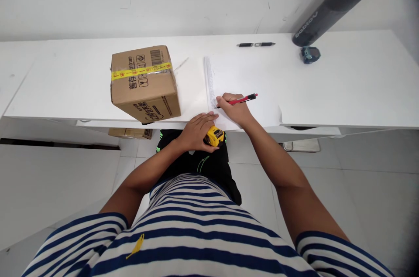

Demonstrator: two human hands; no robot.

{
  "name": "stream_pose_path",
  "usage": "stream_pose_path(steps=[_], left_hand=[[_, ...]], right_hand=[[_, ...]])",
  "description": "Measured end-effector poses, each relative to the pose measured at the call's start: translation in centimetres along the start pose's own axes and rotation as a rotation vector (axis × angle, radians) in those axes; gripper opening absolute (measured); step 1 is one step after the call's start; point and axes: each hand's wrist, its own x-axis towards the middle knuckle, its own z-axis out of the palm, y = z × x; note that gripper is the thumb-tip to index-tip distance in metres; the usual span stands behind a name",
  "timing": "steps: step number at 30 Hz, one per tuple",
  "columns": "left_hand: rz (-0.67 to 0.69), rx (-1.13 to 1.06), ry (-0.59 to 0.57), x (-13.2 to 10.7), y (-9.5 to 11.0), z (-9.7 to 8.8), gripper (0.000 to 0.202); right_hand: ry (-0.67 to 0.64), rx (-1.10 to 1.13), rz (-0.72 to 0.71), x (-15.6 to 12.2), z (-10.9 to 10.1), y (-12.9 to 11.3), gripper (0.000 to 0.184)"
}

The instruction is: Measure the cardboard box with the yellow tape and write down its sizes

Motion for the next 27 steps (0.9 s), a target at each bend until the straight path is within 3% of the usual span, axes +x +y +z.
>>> stream_pose_path(steps=[11, 16, 27], left_hand=[[0.039, 0.066, 0.026, -0.14, -0.02, 0.11, 0.077], [0.064, 0.13, 0.034, -0.21, 0.03, 0.18, 0.077], [0.03, 0.081, 0.003, -0.04, 0.09, 0.03, 0.077]], right_hand=[[0.078, -0.002, -0.01, -0.1, 0.05, 0.27, 0.044], [0.011, 0.005, -0.015, 0.02, -0.11, 0.19, 0.041], [0.119, -0.003, -0.014, -0.09, 0.04, 0.31, 0.041]])
